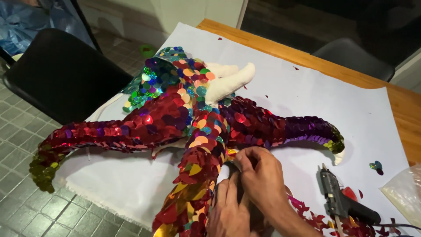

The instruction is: Decorating a fabric object by gluing individual sequins onto its surface using a hot glue gun

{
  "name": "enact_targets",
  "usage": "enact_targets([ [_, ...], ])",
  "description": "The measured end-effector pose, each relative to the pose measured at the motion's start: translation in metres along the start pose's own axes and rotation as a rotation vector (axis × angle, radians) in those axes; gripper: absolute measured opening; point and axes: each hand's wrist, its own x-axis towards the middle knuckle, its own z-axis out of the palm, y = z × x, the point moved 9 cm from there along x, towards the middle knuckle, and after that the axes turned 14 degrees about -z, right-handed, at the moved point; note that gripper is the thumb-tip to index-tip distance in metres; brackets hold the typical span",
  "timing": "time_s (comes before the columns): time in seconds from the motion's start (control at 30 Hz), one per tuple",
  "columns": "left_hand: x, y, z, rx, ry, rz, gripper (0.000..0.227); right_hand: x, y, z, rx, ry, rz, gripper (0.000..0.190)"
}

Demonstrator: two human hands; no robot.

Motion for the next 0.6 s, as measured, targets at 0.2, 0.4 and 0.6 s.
enact_targets([
  [0.2,0.004,-0.013,-0.006,-0.226,-0.121,-0.303,0.093,-0.003,-0.003,0.000,0.034,0.048,0.020,0.019],
  [0.4,0.003,-0.037,0.014,-0.434,-0.168,-0.563,0.065,-0.006,0.002,0.000,0.022,0.116,-0.032,0.023],
  [0.6,0.006,-0.037,0.016,-0.406,-0.064,-0.480,0.058,-0.002,-0.001,0.000,-0.290,0.204,-0.343,0.024],
])
